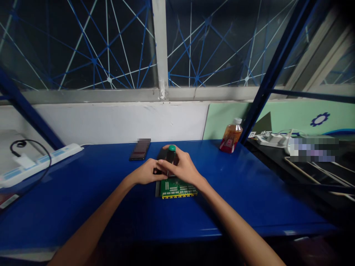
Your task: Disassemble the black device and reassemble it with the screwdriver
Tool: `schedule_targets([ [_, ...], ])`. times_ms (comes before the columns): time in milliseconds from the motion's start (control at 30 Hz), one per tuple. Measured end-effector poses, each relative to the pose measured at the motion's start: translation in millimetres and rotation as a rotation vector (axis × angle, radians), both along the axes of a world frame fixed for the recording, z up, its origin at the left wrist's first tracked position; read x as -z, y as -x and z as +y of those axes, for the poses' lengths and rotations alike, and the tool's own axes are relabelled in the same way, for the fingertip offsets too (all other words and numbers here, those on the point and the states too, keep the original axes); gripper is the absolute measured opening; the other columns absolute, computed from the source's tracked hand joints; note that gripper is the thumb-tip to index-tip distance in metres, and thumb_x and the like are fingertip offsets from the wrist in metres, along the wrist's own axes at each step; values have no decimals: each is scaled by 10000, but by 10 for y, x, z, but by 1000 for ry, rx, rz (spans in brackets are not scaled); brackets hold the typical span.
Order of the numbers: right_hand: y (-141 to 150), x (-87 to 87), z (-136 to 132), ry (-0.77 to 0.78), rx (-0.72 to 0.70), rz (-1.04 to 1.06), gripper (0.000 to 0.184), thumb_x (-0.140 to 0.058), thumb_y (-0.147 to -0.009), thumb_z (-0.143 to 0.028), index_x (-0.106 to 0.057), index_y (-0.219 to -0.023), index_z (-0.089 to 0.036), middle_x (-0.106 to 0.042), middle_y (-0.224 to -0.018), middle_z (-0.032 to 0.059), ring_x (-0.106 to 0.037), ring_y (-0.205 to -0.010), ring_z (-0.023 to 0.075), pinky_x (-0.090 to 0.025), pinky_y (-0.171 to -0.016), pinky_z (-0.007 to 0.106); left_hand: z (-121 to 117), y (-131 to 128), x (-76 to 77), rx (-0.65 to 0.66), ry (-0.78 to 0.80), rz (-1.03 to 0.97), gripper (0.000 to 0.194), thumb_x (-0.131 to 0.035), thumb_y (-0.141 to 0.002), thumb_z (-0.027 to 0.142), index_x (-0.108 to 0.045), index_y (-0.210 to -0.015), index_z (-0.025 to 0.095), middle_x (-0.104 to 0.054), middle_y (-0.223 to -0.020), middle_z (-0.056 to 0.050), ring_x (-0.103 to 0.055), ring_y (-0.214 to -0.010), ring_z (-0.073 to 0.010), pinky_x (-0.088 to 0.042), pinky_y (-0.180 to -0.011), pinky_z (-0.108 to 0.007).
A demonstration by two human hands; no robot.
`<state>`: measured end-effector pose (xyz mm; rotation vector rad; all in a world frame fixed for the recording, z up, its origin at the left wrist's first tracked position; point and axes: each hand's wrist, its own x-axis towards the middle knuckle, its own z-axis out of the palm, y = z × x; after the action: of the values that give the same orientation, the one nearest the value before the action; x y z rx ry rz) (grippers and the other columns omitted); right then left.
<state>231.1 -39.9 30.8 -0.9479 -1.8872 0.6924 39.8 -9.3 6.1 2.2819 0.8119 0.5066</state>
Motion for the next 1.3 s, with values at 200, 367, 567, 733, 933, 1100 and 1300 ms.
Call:
schedule_targets([
  [200,-2,-8,3,24,-3,25,398,-613,-804,-415,-575,-1147,-218,-624,-682,-7,-540,-561,141,-381,-525,288,3,-19,-13,-55,-20,12,234,-713,-765,345,-768,-823,125,-723,-714,-65,-527,-570,-123,-346,-532,-247],
  [367,-2,16,13,42,-12,22,349,-595,-811,-372,-587,-1120,-210,-639,-675,-2,-566,-569,151,-384,-536,295,-10,-34,-33,-29,2,4,219,-697,-781,327,-771,-846,132,-738,-776,-76,-559,-619,-139,-364,-566,-252],
  [567,3,9,6,24,8,8,306,-595,-814,-421,-618,-1036,-212,-663,-759,13,-541,-594,138,-383,-537,286,6,-8,-17,-28,-8,33,250,-694,-788,361,-770,-829,126,-717,-713,-58,-532,-581,-124,-354,-559,-248],
  [733,8,19,8,13,52,-3,328,-602,-806,-466,-633,-988,-195,-636,-702,8,-518,-575,131,-388,-533,282,5,-16,-12,-26,23,26,248,-693,-789,353,-767,-833,121,-731,-774,-80,-574,-643,-148,-383,-600,-260],
  [933,21,34,20,19,77,22,344,-586,-809,-477,-634,-991,-189,-638,-706,9,-520,-586,134,-401,-552,286,-1,-4,-51,-12,-15,58,247,-683,-792,358,-752,-819,122,-685,-706,-53,-527,-618,-132,-355,-569,-246],
  [1100,5,49,53,6,110,40,346,-606,-801,-484,-644,-982,-191,-628,-695,4,-508,-578,132,-400,-559,287,-8,21,-99,47,-11,81,182,-641,-812,281,-742,-874,142,-678,-735,-40,-544,-651,-136,-363,-596,-248],
  [1300,-6,60,66,6,103,49,336,-616,-803,-484,-647,-958,-188,-623,-680,0,-515,-575,130,-397,-553,282,-8,23,-99,65,18,90,185,-617,-804,216,-738,-921,140,-714,-818,-63,-605,-739,-166,-389,-634,-261],
])
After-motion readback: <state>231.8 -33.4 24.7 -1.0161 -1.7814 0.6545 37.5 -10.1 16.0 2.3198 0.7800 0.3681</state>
